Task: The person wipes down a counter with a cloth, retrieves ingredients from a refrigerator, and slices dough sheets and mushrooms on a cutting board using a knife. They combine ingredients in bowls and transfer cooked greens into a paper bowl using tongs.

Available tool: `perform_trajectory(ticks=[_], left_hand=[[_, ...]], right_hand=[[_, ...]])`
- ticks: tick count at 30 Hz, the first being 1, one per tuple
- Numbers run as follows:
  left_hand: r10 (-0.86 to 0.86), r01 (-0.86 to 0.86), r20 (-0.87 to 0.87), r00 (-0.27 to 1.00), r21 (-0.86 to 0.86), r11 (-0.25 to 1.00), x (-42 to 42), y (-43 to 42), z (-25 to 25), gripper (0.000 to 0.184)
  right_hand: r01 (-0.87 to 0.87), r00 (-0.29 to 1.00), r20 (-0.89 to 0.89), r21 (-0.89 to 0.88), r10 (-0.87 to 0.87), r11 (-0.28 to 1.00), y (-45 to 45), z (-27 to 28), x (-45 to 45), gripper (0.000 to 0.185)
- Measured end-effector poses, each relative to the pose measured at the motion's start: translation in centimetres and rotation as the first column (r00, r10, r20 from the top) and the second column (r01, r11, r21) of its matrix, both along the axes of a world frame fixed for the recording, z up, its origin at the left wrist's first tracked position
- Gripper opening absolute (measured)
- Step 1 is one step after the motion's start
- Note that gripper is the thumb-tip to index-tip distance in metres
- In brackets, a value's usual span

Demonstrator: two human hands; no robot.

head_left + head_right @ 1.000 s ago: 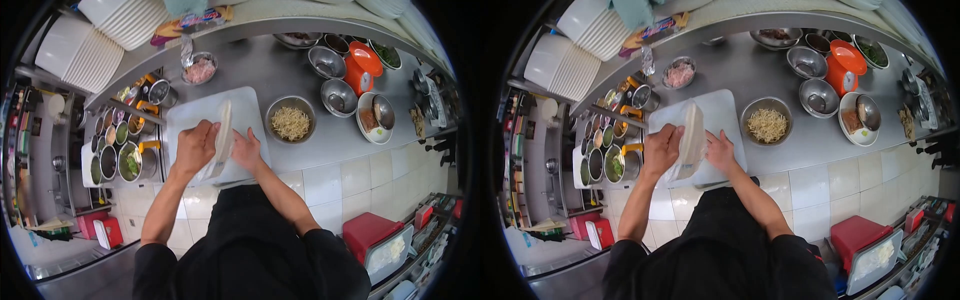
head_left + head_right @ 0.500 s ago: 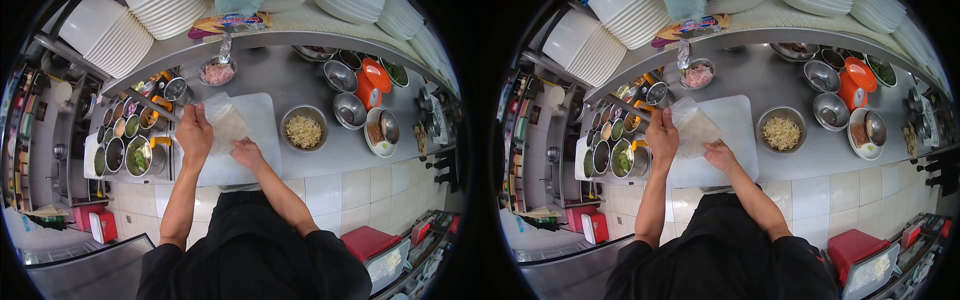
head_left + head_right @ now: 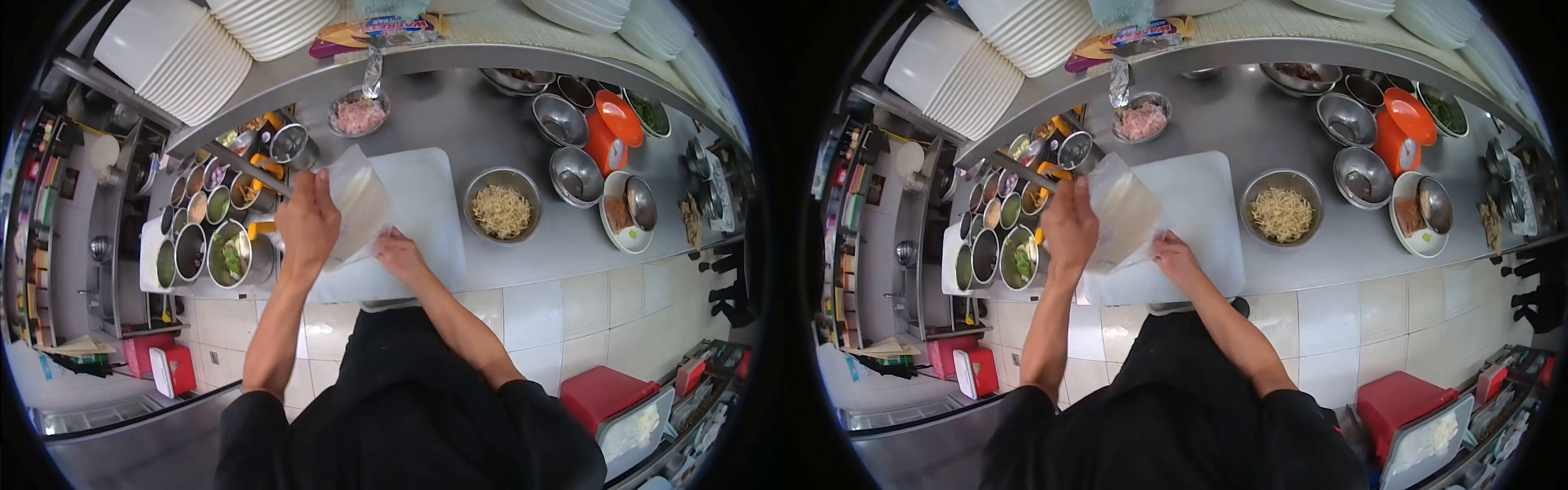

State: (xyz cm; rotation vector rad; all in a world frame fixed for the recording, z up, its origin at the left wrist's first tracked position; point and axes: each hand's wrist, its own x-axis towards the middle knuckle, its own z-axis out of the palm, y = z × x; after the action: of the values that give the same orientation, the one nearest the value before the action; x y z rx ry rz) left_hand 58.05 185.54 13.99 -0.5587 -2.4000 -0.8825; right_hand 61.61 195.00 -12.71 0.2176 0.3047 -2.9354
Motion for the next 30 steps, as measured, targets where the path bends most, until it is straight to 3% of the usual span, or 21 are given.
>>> perform_trajectory(ticks=[1, 2, 4, 5, 8, 9, 12, 15, 18, 22, 26, 27, 30], left_hand=[[0.004, -0.001, -0.072, 0.997, 0.043, 0.999, 0.3, 0.2, 0.8, 0.021], [0.015, -0.016, -0.019, 1.000, -0.028, 0.999, 0.1, -0.1, -0.1, 0.021], [0.063, -0.055, 0.049, 0.997, -0.146, 0.988, -1.2, -0.7, -1.5, 0.022], [-0.009, -0.010, -0.111, 0.994, -0.168, 0.986, -0.5, -0.6, -1.7, 0.021], [0.055, -0.056, -0.009, 0.998, -0.127, 0.990, -1.1, 0.0, -1.6, 0.021], [0.066, -0.057, 0.050, 0.997, -0.161, 0.985, -1.6, -0.5, -1.7, 0.022], [0.056, -0.058, -0.035, 0.998, -0.060, 0.997, -1.2, -0.1, -1.3, 0.022], [0.049, -0.059, -0.045, 0.998, -0.241, 0.969, -2.0, -0.7, -2.0, 0.022], [0.032, -0.047, -0.100, 0.995, -0.156, 0.987, -2.5, -0.6, -1.6, 0.021], [-0.007, 0.002, -0.061, 0.998, -0.072, 0.997, -2.3, -0.8, -0.9, 0.022], [-0.030, 0.016, -0.092, 0.995, -0.141, 0.990, -2.8, -0.6, -0.7, 0.022], [-0.019, 0.015, -0.058, 0.998, -0.063, 0.998, -2.6, -0.4, 0.0, 0.024], [-0.031, 0.019, -0.073, 0.997, -0.160, 0.987, -4.3, -0.6, 0.1, 0.025]], right_hand=[[0.021, 1.000, 0.001, -0.036, -0.021, 0.999, -0.3, -1.4, 0.4, 0.031], [0.036, 0.999, 0.014, -0.059, -0.035, 0.998, -0.4, -2.9, 1.7, 0.028], [0.004, 0.995, 0.096, 0.080, -0.012, 0.997, -0.7, -1.9, 3.1, 0.027], [0.000, 0.994, 0.108, 0.146, -0.016, 0.989, -0.5, -0.7, 1.9, 0.027], [-0.057, 0.988, 0.141, -0.036, 0.061, 0.998, 0.7, 2.8, 2.6, 0.035], [-0.107, 0.985, 0.130, -0.060, 0.114, 0.992, 0.6, 1.0, 2.0, 0.047], [-0.070, 0.996, -0.057, -0.093, 0.065, 0.993, 0.1, 0.6, 1.9, 0.056], [-0.052, 0.999, -0.017, -0.224, 0.050, 0.973, -0.6, -0.3, 1.3, 0.063], [-0.033, 0.997, -0.076, -0.083, 0.027, 0.996, -0.2, 2.7, 1.8, 0.065], [-0.057, 0.998, -0.046, -0.120, 0.052, 0.991, -1.1, 2.7, 0.6, 0.072], [-0.075, 0.997, -0.016, -0.095, 0.074, 0.993, -0.1, 3.2, -0.1, 0.076], [-0.069, 0.997, 0.024, -0.113, 0.073, 0.991, -0.7, 2.9, 0.1, 0.077], [-0.069, 0.997, -0.032, -0.113, 0.066, 0.991, -1.1, 2.3, 0.1, 0.076]])
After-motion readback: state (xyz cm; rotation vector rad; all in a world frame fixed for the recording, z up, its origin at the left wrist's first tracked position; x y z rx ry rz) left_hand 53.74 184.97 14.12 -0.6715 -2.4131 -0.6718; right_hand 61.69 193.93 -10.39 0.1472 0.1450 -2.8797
